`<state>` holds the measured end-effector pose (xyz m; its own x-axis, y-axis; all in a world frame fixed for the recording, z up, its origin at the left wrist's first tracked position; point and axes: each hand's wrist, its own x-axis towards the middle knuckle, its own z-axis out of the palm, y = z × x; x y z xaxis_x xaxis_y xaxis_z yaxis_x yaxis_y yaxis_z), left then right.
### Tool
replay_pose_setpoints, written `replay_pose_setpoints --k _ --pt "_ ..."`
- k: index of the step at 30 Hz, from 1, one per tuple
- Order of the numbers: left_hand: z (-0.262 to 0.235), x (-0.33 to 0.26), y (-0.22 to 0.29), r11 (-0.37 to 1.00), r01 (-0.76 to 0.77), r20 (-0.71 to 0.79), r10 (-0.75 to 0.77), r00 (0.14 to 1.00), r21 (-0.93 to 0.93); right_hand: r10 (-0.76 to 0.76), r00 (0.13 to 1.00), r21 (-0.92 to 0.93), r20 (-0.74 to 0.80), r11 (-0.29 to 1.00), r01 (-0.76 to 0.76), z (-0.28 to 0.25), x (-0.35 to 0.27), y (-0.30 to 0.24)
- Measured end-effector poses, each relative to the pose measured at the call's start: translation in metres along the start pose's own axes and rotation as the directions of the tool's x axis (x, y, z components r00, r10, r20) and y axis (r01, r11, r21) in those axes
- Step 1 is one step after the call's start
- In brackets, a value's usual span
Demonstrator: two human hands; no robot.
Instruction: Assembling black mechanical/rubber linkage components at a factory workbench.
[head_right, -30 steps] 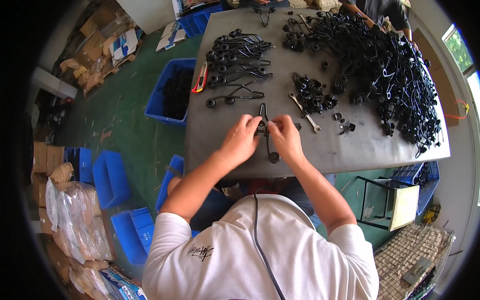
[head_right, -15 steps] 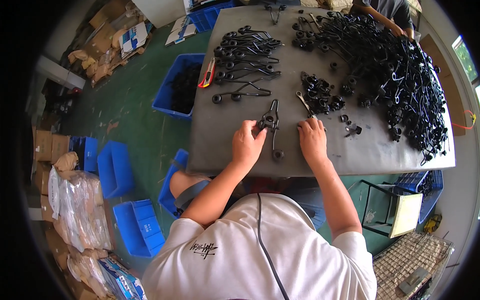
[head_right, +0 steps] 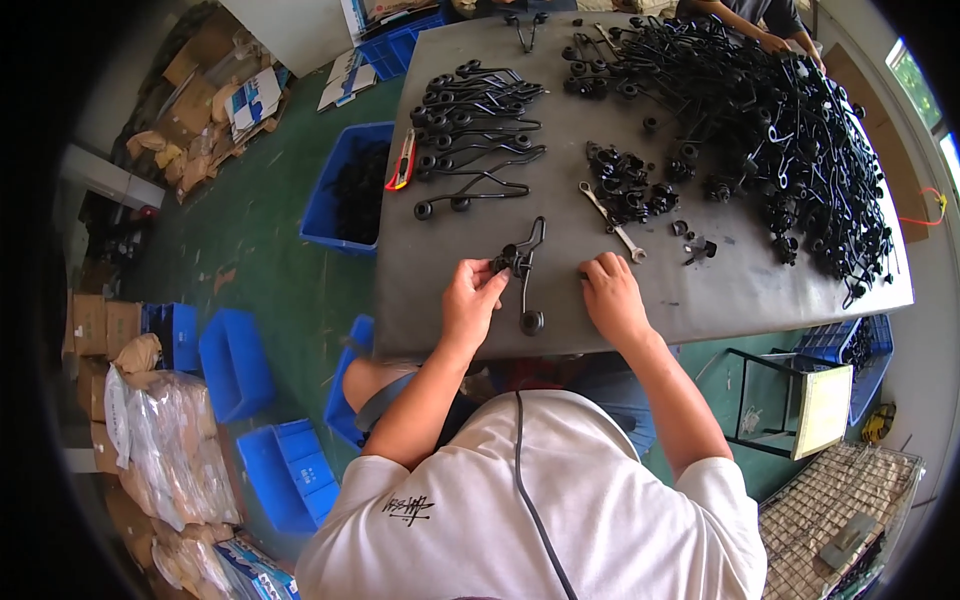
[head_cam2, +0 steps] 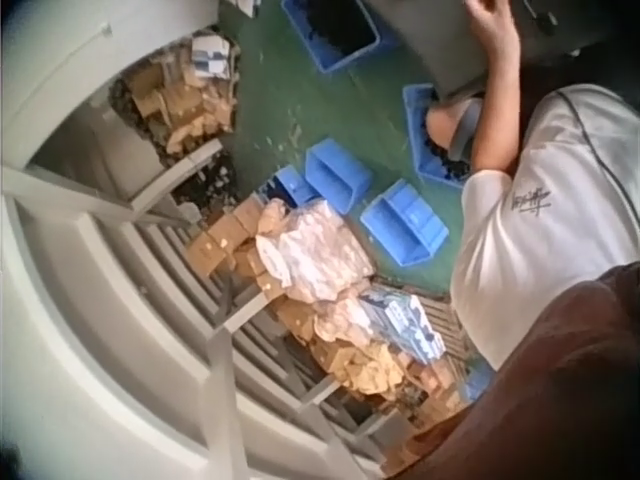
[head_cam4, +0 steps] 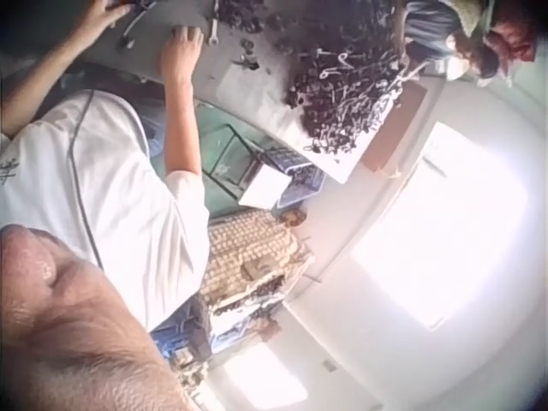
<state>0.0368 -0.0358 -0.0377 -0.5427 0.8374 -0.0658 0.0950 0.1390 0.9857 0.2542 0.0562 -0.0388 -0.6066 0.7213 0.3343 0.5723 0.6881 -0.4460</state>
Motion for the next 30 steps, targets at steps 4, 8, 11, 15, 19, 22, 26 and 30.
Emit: replay_pose_setpoints --k 4,8,11,15,19,22,26,30 --pt "0.002 -0.001 0.001 0.991 0.069 0.088 -0.059 0.994 -0.118 0.274 0.962 0.443 0.012 0.860 -0.251 0.003 0.006 -0.028" --pt "0.009 -0.004 0.008 0.972 0.165 0.155 -0.139 0.978 -0.170 0.195 0.979 0.617 -0.060 0.778 -0.117 0.001 0.021 -0.057" --pt "0.006 -0.003 0.001 0.953 0.139 0.167 -0.096 0.981 -0.268 0.246 0.969 0.644 0.006 0.740 -0.192 0.008 0.024 -0.055" --pt "0.006 -0.004 0.006 0.953 0.183 0.239 -0.125 0.963 -0.239 0.222 0.975 0.688 0.011 0.706 -0.168 0.006 0.018 -0.050" --pt "0.005 -0.004 0.000 0.935 0.193 0.229 -0.127 0.965 -0.297 0.260 0.965 0.685 -0.027 0.708 -0.172 0.004 0.015 -0.047" --pt "0.002 -0.003 -0.002 0.936 0.176 0.208 -0.115 0.971 -0.304 0.380 0.905 0.318 -0.193 0.896 -0.309 0.002 0.009 -0.016" --pt "0.006 -0.004 0.001 0.925 0.181 0.201 -0.118 0.972 -0.333 0.340 0.904 -0.032 -0.257 0.932 -0.360 -0.001 -0.002 0.043" --pt "0.006 -0.003 0.000 0.934 0.166 0.171 -0.116 0.978 -0.317 0.300 0.925 -0.067 -0.234 0.944 -0.323 -0.002 0.023 0.038"
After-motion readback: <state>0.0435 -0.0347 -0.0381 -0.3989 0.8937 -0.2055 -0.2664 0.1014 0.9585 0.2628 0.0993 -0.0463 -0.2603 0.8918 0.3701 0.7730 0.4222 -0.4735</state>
